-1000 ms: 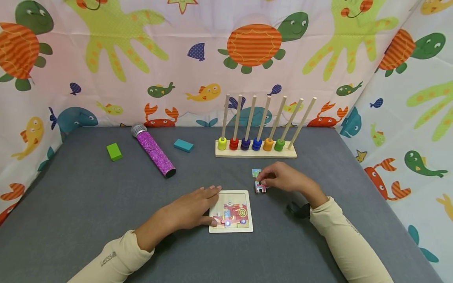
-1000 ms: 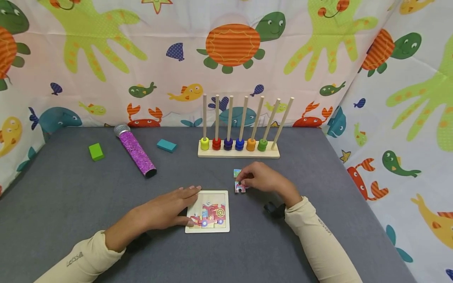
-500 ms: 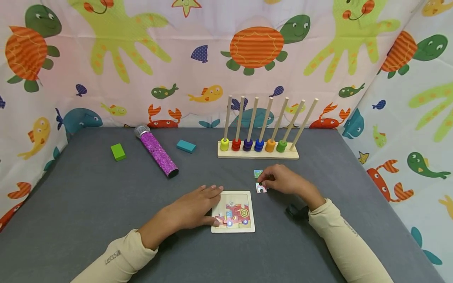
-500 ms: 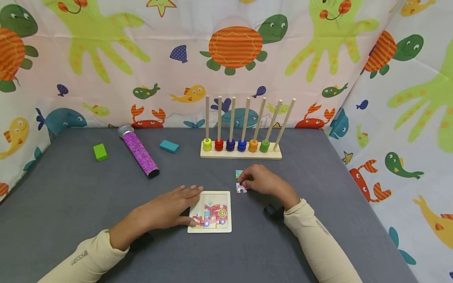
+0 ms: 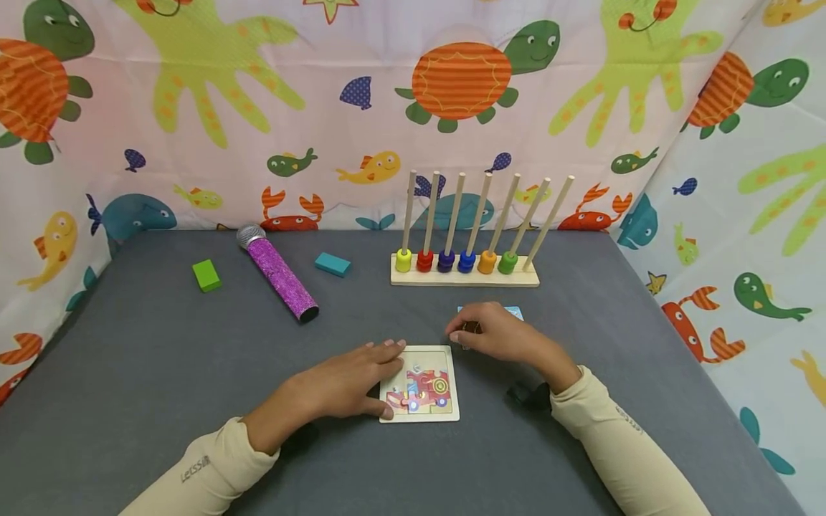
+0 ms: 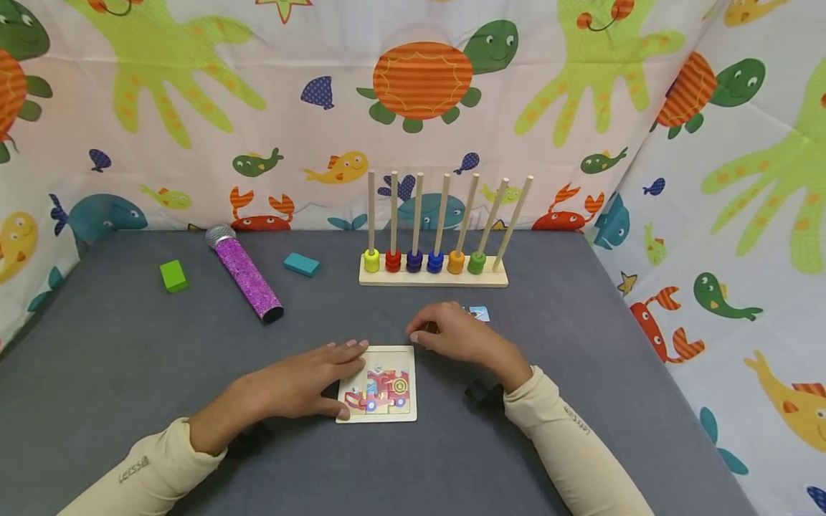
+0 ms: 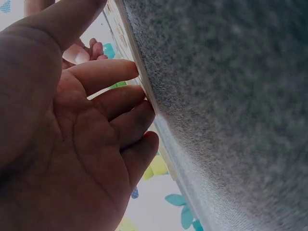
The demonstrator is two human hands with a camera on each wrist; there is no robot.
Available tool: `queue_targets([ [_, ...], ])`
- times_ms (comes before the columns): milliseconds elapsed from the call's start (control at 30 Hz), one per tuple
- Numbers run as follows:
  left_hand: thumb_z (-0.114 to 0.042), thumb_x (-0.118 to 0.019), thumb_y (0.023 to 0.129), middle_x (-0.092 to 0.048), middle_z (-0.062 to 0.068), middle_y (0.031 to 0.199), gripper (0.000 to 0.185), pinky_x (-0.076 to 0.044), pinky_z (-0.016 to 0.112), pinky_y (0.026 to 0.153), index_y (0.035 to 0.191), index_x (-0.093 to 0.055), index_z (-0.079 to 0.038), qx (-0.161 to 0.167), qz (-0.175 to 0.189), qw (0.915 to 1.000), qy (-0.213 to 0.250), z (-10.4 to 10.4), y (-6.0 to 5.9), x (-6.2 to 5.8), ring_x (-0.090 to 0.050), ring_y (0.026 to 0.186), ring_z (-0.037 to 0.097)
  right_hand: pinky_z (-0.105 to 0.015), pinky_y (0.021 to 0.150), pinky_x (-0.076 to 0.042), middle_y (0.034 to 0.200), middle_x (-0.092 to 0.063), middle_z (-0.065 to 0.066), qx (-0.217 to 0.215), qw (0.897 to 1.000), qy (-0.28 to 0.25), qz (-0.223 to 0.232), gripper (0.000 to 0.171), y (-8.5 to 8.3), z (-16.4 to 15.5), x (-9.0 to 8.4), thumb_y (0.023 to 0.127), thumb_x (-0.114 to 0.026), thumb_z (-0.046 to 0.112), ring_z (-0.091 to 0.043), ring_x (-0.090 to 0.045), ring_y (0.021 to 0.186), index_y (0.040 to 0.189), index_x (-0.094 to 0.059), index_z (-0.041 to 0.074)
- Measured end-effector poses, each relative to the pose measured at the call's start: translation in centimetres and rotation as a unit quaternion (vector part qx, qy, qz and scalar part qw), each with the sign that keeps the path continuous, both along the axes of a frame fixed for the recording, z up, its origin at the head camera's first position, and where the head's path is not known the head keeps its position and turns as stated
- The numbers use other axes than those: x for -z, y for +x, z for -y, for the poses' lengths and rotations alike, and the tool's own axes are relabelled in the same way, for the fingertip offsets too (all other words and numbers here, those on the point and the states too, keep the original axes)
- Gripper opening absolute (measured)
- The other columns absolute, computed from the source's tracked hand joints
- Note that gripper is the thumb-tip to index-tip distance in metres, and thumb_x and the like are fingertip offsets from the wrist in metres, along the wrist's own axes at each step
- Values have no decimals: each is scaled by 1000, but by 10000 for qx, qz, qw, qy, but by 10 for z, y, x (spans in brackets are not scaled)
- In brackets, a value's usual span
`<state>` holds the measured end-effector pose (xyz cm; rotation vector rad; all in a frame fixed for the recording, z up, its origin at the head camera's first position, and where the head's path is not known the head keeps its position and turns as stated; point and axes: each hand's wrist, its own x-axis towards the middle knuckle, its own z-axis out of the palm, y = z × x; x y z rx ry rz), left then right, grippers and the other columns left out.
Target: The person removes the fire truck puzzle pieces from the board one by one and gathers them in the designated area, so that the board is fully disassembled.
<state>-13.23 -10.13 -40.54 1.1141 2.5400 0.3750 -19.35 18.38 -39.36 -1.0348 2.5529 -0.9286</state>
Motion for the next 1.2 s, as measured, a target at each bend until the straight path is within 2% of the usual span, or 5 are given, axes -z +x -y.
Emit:
queue_targets([
  [300, -44, -66, 90, -27, 11, 157, 71, -21, 44, 114, 146, -44, -5, 27, -60, 10000, 21, 0, -1, -3, -24, 144, 26, -27, 69, -50, 99, -67, 4, -551, 9977, -140, 360, 17, 21, 29, 3, 94, -63, 9, -12, -58, 78, 109, -71, 6],
  [567, -43, -68, 90, -29, 10, 157, 71, -21, 44, 114, 145, -45, -5, 40, -156, 9999, -59, -1, -2, -2, -25, 143, 26, -27, 71, -51, 101, -67, 4, -570, 9966, -267, 537, 18, 22, 29, 6, 94, -62, 9, -11, -59, 80, 111, -70, 6],
  [800, -44, -67, 90, -29, 10, 156, 70, -21, 44, 114, 144, -46, -5, 64, -184, 9998, -96, 0, -3, -2, -25, 143, 26, -28, 71, -51, 100, -69, 4, -807, 9948, -212, 588, 17, 23, 31, 8, 94, -64, 7, -11, -59, 79, 109, -71, 8],
  [1033, -44, -65, 92, -38, 9, 152, 63, -25, 44, 112, 141, -52, -7, 57, -352, 9992, -191, 3, 1, -8, -32, 141, 26, -26, 72, -51, 103, -69, 4, -796, 9957, -64, 463, 19, 25, 34, 12, 95, -64, 10, -10, -59, 81, 113, -70, 9],
  [1200, -45, -62, 94, -39, 8, 152, 59, -32, 46, 109, 141, -53, -11, 307, 47, 9995, 46, 2, 6, -11, -34, 139, 29, -27, 72, -51, 104, -69, 2, -759, 9962, -69, 428, 19, 25, 33, 12, 95, -63, 9, -9, -59, 81, 112, -69, 9],
])
